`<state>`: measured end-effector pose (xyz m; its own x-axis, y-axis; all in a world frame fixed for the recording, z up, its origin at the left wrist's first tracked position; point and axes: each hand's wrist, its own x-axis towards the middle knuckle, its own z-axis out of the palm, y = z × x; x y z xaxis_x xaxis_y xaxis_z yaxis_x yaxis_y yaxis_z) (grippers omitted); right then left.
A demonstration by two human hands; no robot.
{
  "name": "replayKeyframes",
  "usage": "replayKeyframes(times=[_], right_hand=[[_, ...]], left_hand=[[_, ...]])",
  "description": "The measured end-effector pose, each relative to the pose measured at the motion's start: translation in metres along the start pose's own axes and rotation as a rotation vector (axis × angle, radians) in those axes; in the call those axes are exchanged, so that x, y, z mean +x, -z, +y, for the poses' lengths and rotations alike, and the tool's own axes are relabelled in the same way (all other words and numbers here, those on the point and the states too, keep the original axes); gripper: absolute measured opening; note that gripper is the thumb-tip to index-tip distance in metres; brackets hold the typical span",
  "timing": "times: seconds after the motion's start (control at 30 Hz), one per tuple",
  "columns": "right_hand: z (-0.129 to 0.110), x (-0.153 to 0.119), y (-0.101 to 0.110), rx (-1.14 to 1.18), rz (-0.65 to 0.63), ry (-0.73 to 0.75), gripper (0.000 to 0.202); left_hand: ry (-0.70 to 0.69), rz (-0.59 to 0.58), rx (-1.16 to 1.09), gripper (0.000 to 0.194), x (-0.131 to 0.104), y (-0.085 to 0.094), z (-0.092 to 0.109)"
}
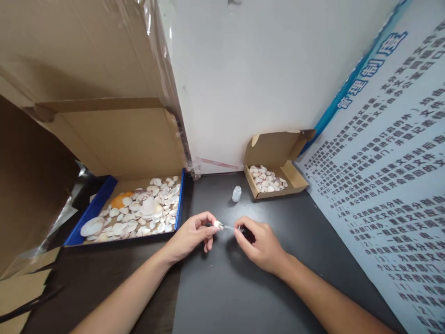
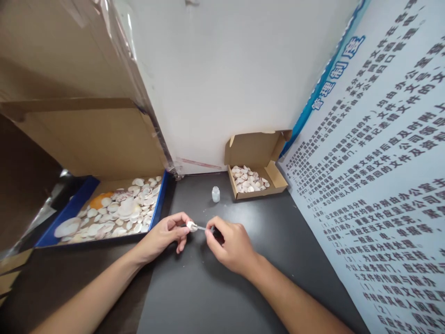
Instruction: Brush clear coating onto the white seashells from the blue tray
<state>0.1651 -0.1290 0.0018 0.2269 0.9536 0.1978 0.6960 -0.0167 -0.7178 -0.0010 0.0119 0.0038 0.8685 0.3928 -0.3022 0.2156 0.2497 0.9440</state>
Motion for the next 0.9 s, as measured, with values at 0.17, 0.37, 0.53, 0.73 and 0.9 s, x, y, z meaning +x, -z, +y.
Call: replayKeyframes(times=[0.17, 0.37, 0.53, 0.73, 0.9], right_hand=[[-0.0029, -0.0005, 0.0004, -0.028, 0.000, -0.038, 0.017], [-0.0029, -0.0001, -0.0015, -0.074, -0.040, -0.037, 0.015], [-0.0016, -0.0022, -0.0036, -0.015, -0.014, -0.037, 0.018], [0.0007, -0.0044, -0.0029, 0.049, 0.053, 0.003, 0.019], [0.0006, -0.0017, -0.0043, 0.009, 0.027, 0.040, 0.013]], left_hand=[[0.000, 0.032, 0.008, 0.038, -0.0007, -0.0017, 0.0010], [0.006, 0.031, 0.022, 0.037, -0.0003, -0.0016, 0.0012], [-0.009, 0.020, 0.023, 0.036, 0.0005, -0.0005, -0.0006], [-0.020, 0.033, 0.031, 0.035, 0.0004, -0.0006, -0.0019], [-0.035, 0.016, 0.017, 0.033, 0.0008, 0.0005, -0.0034]])
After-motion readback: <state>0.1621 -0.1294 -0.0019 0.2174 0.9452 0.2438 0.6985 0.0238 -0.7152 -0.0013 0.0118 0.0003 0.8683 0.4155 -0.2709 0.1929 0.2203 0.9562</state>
